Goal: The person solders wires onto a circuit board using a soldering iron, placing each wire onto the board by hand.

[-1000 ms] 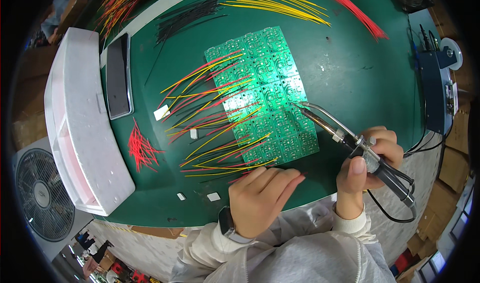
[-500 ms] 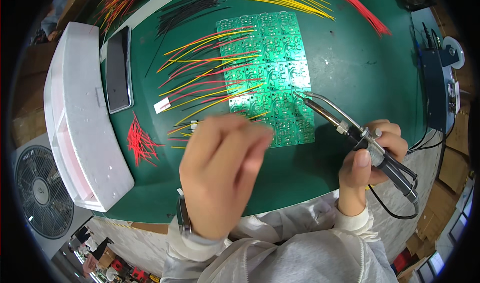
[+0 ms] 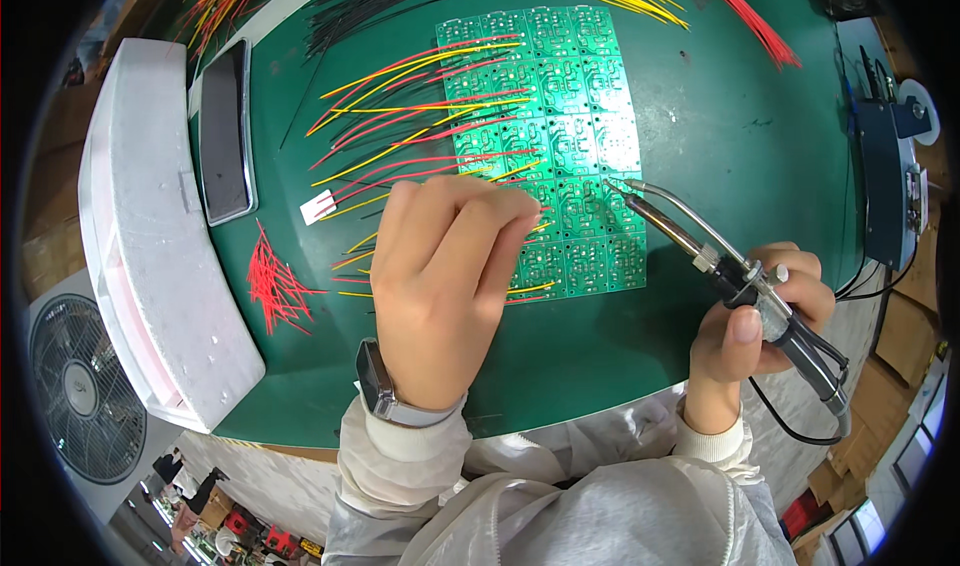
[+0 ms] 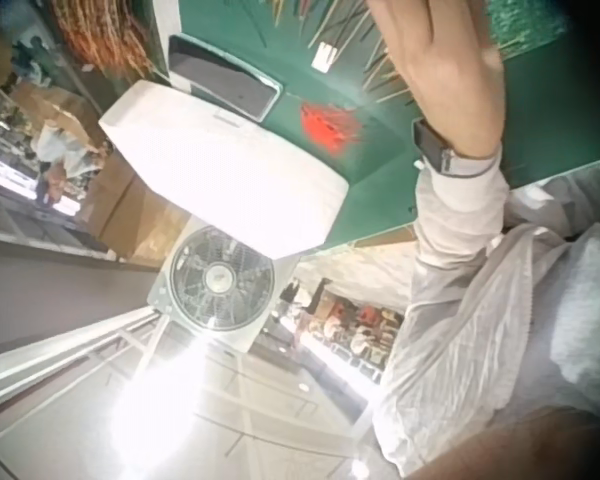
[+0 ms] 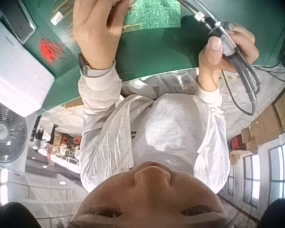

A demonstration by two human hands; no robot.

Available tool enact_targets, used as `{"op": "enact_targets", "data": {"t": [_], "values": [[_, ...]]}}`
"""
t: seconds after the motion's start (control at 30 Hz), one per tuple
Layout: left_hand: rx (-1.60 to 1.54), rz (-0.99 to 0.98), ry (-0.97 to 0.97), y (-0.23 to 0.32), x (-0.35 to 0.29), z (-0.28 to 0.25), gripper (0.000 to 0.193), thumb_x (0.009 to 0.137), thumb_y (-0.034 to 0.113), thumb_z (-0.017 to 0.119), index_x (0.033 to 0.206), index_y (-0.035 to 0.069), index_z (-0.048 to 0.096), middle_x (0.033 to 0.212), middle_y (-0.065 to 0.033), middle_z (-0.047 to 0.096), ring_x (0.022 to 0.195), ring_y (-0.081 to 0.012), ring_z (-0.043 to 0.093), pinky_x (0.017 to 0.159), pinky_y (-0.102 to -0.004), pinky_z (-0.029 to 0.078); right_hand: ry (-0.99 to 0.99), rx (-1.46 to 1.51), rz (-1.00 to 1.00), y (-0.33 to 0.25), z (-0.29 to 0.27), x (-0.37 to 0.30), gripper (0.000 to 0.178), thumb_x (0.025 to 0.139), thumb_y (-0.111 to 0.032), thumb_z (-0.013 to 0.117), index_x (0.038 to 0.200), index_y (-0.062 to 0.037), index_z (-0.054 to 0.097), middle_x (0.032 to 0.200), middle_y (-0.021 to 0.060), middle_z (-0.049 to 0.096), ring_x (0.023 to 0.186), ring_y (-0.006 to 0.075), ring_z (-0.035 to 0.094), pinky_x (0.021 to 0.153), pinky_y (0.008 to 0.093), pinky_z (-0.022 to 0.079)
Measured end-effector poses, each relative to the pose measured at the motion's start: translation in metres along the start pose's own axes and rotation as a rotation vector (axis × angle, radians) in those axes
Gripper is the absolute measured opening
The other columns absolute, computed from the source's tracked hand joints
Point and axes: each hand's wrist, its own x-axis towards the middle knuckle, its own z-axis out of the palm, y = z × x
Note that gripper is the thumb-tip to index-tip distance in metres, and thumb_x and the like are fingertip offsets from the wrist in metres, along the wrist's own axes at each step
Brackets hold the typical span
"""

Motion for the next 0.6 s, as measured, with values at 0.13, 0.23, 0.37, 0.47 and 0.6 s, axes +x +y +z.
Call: {"op": "enact_targets", "data": {"t": [0.13, 0.23, 0.37, 0.47, 0.6], "values": [[-0.052, -0.040, -0.019, -0.0039, -0.0017, 0.0035, 0.015, 0.063, -0.006, 0.064, 0.074, 0.001, 0.057, 0.076, -0.0067, 0.052, 0.066, -0.0176, 0.053, 0.055, -0.0252, 0.043, 0.008, 0.007, 0.081, -0.0067, 0.0009, -0.0023, 0.035, 0.065, -0.029, 0.063, 0.077, -0.0050, 0.040, 0.068, 0.0071, 0.041, 0.057, 0.0164, 0.042, 0.053, 0.0261, 0.034], [-0.098, -0.109, -0.048, -0.0027, -0.0016, 0.0021, 0.014, 0.064, -0.007, 0.063, 0.074, 0.001, 0.056, 0.077, -0.0067, 0.052, 0.065, -0.0164, 0.053, 0.056, -0.0243, 0.043, -0.057, -0.016, 0.063, -0.0080, 0.0022, -0.0034, 0.037, 0.068, -0.033, 0.063, 0.076, -0.0059, 0.039, 0.068, 0.0075, 0.042, 0.053, 0.0155, 0.042, 0.050, 0.0249, 0.033], [-0.090, -0.100, -0.051, -0.0060, -0.0029, 0.0032, 0.014, 0.064, -0.007, 0.063, 0.074, 0.000, 0.056, 0.077, -0.0062, 0.052, 0.064, -0.0149, 0.053, 0.056, -0.0238, 0.043, -0.244, -0.016, -0.003, -0.0073, -0.0039, -0.0015, 0.040, 0.066, -0.023, 0.068, 0.084, -0.0050, 0.038, 0.071, 0.0084, 0.044, 0.055, 0.0162, 0.046, 0.049, 0.0257, 0.038], [-0.093, -0.092, -0.046, -0.0064, -0.0023, 0.0048, 0.015, 0.063, -0.007, 0.063, 0.074, 0.001, 0.056, 0.077, -0.0061, 0.052, 0.064, -0.0143, 0.053, 0.056, -0.0238, 0.043, -0.255, -0.021, -0.024, -0.0055, -0.0033, -0.0013, 0.040, 0.066, -0.023, 0.068, 0.084, -0.0049, 0.038, 0.071, 0.0085, 0.044, 0.055, 0.0161, 0.046, 0.049, 0.0256, 0.038], [-0.115, -0.081, -0.043, -0.0071, -0.0019, 0.0058, 0.015, 0.063, -0.008, 0.063, 0.074, 0.001, 0.056, 0.077, -0.0060, 0.052, 0.064, -0.0139, 0.053, 0.055, -0.0233, 0.043, -0.249, -0.017, -0.025, -0.0038, -0.0029, -0.0015, 0.040, 0.066, -0.023, 0.068, 0.084, -0.0049, 0.038, 0.070, 0.0086, 0.045, 0.054, 0.0159, 0.046, 0.049, 0.0253, 0.038]]}}
